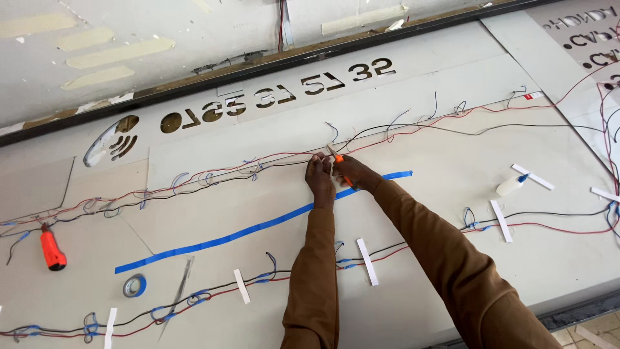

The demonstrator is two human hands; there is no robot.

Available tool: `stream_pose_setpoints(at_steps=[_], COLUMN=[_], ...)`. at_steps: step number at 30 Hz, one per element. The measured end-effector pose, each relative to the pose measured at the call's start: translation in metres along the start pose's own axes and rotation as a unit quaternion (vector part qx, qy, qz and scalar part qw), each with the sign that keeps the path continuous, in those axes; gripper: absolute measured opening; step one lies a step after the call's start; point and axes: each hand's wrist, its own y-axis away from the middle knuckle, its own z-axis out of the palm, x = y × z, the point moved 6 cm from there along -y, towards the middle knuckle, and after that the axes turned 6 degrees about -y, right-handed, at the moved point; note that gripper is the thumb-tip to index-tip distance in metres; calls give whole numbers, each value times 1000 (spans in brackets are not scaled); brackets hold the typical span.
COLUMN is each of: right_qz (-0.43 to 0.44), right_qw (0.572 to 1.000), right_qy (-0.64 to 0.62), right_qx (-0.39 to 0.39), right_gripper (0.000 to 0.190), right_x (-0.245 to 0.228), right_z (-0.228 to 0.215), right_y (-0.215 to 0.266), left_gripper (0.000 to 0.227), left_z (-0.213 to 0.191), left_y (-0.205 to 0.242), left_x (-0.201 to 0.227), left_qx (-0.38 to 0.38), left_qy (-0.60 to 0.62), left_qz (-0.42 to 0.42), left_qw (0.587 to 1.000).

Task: The person works on a white board with cutout letters, using pliers to strip and twist wires. They connect multiple colored wires together, securing them with tape and organizing the connections along the board's surface.

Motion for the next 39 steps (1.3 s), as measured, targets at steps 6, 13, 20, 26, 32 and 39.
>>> stream_pose_setpoints(at_steps=[6,13,20,26,32,39], right_qz=[-25,-77,-48,-53,-111,-103], right_qw=[999,997,999,986,966,971], right_qy=[18,-5,21,152,192,112], right_qx=[-11,-20,4,51,134,183], right_gripper=[53,56,45,41,55,56], right_x=[-4,-9,0,-5,-11,-3], right_z=[4,4,-3,3,17,18], right_y=[-3,-10,-14,-4,34,42], left_gripper=[32,30,32,32,30,25], left_z=[14,13,17,18,12,-5], left_y=[11,-1,-1,-10,-14,-1], left_x=[13,11,7,6,8,7], left_qx=[-44,-35,-69,-44,49,145], left_qy=[70,71,73,66,52,89], left_qz=[-19,-16,-18,-41,10,-8], left_qw=[996,997,995,996,997,985])
